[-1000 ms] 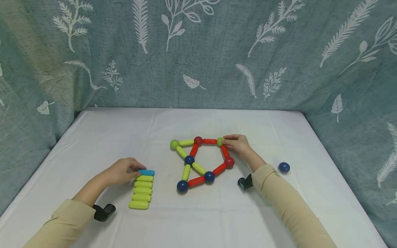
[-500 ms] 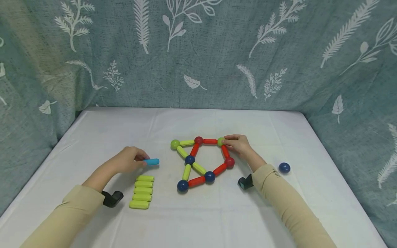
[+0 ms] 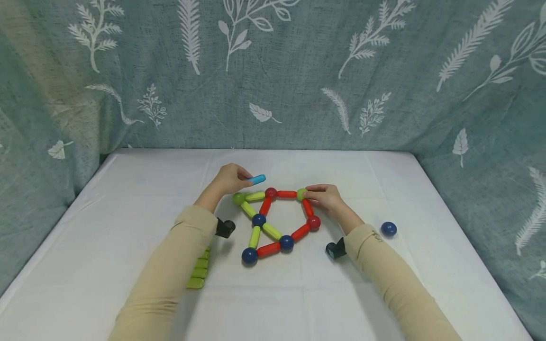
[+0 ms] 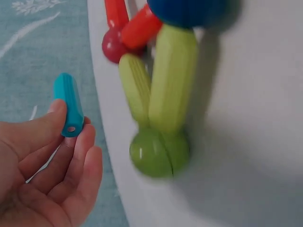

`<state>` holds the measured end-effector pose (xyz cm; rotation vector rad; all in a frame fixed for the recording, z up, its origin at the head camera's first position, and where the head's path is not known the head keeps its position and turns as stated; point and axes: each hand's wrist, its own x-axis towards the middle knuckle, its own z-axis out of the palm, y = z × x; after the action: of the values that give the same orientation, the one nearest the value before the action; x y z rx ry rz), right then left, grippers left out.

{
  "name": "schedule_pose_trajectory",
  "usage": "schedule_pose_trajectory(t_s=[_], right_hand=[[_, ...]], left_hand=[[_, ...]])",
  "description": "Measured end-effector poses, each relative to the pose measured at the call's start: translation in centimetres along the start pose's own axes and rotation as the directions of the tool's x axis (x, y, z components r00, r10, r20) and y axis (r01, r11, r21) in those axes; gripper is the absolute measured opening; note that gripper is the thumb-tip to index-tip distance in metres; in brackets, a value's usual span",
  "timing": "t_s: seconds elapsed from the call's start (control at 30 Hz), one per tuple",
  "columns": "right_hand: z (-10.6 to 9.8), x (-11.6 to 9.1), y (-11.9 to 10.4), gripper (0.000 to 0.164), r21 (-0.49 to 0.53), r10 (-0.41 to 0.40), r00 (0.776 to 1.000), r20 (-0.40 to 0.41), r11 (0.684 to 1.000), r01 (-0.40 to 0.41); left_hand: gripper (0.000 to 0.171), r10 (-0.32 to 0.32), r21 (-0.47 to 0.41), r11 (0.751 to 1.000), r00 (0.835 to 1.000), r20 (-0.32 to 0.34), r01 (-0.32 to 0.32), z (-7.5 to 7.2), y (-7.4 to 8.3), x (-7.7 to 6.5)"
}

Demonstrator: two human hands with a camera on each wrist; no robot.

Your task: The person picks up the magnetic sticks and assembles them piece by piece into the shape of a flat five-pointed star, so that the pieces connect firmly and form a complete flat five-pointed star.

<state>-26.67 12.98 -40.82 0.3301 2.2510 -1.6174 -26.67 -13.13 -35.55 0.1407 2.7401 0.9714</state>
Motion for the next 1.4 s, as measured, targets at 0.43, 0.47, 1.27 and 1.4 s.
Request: schedule_pose_trajectory(t_s=[0.43, 0.47, 1.27, 1.4], right_hand=[[-0.1, 0.1, 0.1, 0.038, 0.015, -0.018, 1.000, 0.019, 1.000, 0.018], [-0.1, 0.0, 0.0, 0.038, 0.016, -0.018, 1.000, 0.020, 1.000, 0.018], [0.0, 0.0, 0.0, 0.038, 0.011, -0.020, 1.000, 0.014, 1.000, 0.020], [0.0, 0.1, 0.1, 0.038, 0.016, -0.019, 1.000, 0.006, 1.000, 0.019]], left_hand=[[0.026, -0.132, -0.148, 0.981, 0.991, -0.033, 0.126, 4.9, 3.6, 3.2], [0.026, -0.145, -0.150, 0.979, 0.989, -0.037, 0.138, 5.1, 3.8, 3.3], [0.029, -0.227, -0.120, 0.969, 0.971, -0.079, 0.217, 6.6, 3.9, 3.3], [0.029, -0.213, -0.110, 0.973, 0.974, -0.081, 0.204, 6.6, 3.9, 3.0]])
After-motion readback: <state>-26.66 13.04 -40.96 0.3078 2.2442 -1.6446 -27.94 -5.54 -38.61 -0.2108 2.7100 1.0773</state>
